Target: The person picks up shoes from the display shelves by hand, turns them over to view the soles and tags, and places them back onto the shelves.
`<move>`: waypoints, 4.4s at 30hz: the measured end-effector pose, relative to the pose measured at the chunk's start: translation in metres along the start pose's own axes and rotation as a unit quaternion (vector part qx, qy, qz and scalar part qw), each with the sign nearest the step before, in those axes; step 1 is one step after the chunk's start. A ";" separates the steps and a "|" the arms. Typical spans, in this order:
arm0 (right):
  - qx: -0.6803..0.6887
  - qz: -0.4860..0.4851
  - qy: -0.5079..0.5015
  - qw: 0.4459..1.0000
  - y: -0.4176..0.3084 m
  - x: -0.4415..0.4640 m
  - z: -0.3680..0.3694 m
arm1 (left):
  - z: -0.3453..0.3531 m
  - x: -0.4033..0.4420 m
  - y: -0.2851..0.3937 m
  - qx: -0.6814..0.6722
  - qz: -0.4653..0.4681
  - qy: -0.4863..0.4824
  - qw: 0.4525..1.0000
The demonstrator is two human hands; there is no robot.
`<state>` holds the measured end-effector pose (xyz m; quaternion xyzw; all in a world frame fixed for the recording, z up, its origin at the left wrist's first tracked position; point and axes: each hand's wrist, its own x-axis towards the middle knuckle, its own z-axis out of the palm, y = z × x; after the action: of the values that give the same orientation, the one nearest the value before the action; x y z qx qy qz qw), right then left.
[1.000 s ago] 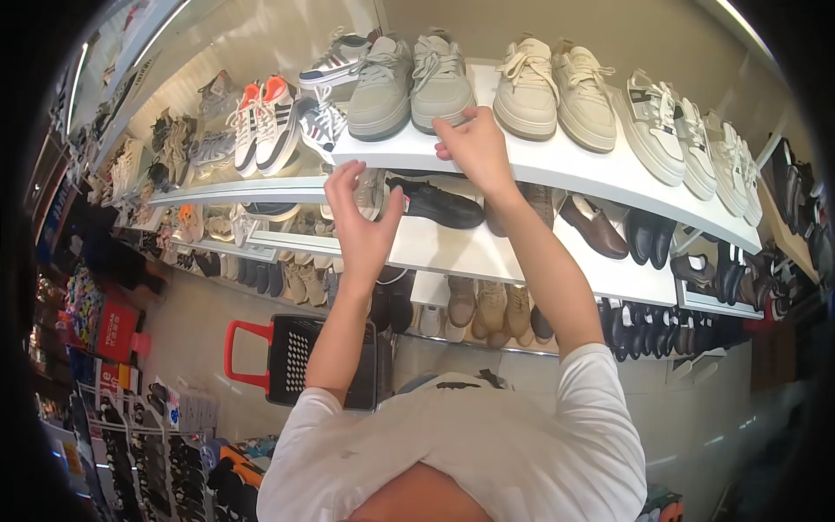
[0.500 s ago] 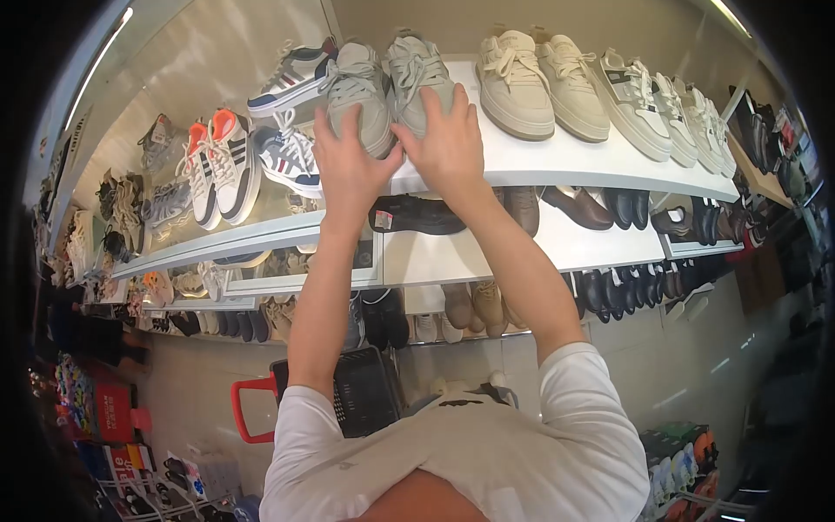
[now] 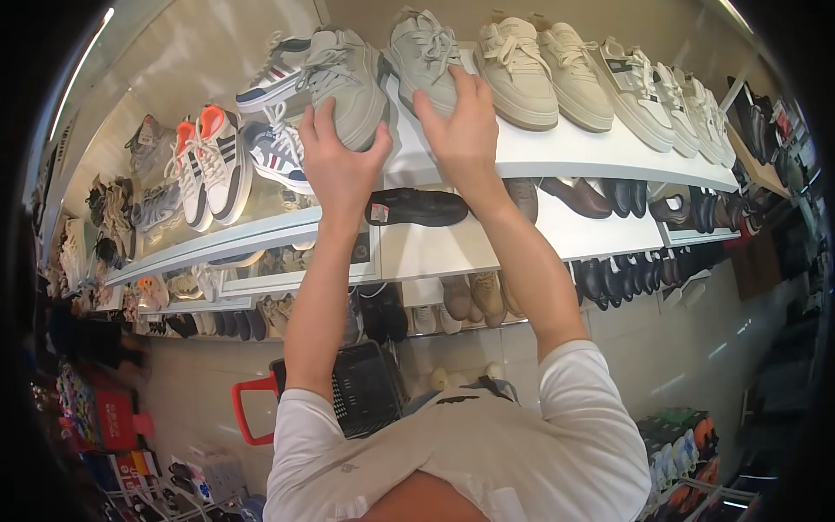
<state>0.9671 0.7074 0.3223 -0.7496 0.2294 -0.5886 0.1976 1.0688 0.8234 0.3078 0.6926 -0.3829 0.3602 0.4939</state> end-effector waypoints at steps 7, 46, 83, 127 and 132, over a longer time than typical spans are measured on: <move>-0.005 -0.057 0.089 0.994 -0.005 -0.013 -0.016 | 0.000 0.000 0.015 0.027 -0.047 -0.010 0.998; 0.319 0.289 -0.178 0.885 -0.012 -0.172 -0.219 | -0.038 -0.141 0.094 -0.567 -0.280 -0.353 0.689; -0.243 0.207 -0.334 0.887 -0.004 0.094 0.046 | 0.000 0.009 -0.001 -0.001 -0.061 -0.108 0.992; -0.092 0.571 -0.061 0.814 0.172 -0.460 -0.428 | -0.052 -0.609 -0.065 0.048 -0.483 -0.722 0.494; -0.128 0.572 -0.127 0.801 0.217 -0.500 -0.524 | -0.051 -0.587 0.051 0.009 -0.602 -0.585 0.543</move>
<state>0.3317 0.8047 -0.0765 -0.5688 0.6625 -0.2340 0.4277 0.7549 0.9635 -0.1731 0.8215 -0.0766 -0.5043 0.2548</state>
